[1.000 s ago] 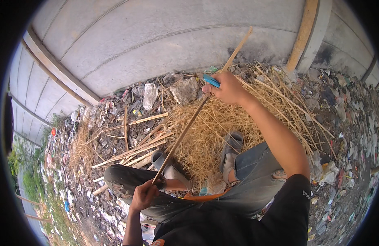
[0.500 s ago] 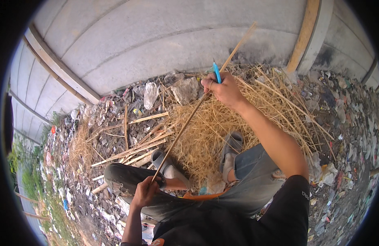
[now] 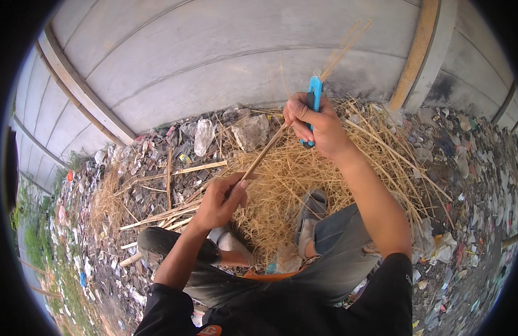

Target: The person sits on the ground and uses a utility knife to peel the outer layer off a long bamboo stick. They hold the stick with one hand and scrape the blade along its length to remove the skin, repeating the motion to clean the surface.

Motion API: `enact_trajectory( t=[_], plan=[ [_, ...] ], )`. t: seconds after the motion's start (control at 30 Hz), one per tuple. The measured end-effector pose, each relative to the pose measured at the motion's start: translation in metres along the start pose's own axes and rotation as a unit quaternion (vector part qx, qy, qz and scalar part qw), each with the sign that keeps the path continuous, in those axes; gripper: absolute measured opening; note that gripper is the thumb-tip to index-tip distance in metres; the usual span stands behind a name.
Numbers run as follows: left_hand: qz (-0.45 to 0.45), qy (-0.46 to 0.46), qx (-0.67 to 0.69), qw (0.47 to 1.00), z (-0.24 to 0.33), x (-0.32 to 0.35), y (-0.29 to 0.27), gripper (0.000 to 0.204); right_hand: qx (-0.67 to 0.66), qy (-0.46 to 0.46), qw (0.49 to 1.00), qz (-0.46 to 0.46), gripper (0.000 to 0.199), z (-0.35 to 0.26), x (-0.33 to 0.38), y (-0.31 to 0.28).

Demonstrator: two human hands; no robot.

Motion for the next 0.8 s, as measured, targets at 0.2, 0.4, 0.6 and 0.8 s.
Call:
enact_trajectory(
  t=[0.2,0.4,0.6,0.8],
  plan=[
    [0.005,-0.067,-0.011,0.998,-0.024,0.016,-0.012,0.035,-0.13,-0.181,0.947,0.23,0.034,-0.099,0.021,-0.122],
    [0.069,-0.138,0.114,0.982,-0.054,0.068,-0.014,0.036,0.589,0.0,0.762,0.269,0.058,-0.059,0.026,-0.09],
    [0.102,-0.119,-0.05,0.986,-0.05,0.07,-0.009,0.038,0.605,-0.019,0.796,0.001,0.058,0.053,0.041,0.037],
    [0.153,-0.109,-0.174,0.967,-0.045,0.063,-0.003,0.025,0.565,0.073,0.81,-0.137,0.059,0.101,0.063,0.095]
  ],
)
Point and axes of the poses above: each hand's wrist, its own x-axis away from the middle knuckle, its own y-axis out of the palm, z = x × y, the point moved 8 cm from there along -x, towards the middle knuckle, and after that the axes turned 6 degrees about -x, right-handed, at the moved point
